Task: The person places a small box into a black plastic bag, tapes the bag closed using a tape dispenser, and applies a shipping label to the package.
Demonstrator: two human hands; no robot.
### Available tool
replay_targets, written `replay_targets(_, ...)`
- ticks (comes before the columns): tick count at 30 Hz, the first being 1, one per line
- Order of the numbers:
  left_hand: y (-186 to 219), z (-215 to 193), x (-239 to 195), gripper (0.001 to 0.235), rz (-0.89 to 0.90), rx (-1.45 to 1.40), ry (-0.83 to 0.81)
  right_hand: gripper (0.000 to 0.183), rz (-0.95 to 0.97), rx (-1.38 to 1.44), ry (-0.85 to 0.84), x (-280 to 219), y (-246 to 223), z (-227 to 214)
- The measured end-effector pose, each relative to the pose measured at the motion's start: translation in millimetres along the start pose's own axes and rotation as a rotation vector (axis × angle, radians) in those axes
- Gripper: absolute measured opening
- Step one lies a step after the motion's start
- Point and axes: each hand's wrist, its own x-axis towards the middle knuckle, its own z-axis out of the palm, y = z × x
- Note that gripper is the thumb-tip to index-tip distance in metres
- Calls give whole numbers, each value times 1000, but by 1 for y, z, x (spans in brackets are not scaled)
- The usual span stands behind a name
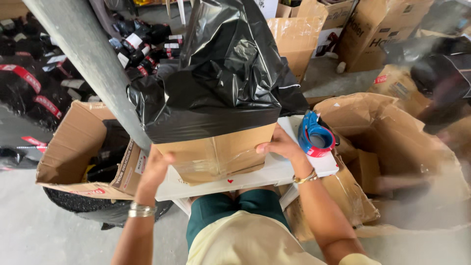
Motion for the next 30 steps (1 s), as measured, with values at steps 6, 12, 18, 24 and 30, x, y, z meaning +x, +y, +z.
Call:
replay_targets(6, 131, -15, 67, 97, -267, -481, 28, 126, -235, 340, 122, 45, -120, -21)
replay_targets(12, 206, 13, 133, 14, -412, -183, 290, 53, -302, -797, 354, 111, -199, -13)
replay_targets(18, 247, 12, 123, 4, 273, -127, 171, 10, -434, -155, 409, 125, -204, -44)
replay_targets(24, 258, 13, 95, 16, 515, -56, 73, 10, -460, 199, 429, 123, -181, -49)
replay_targets(30, 222, -4, 100, 22, 555, -249, 94, 10, -487, 198, 513, 129, -180, -42)
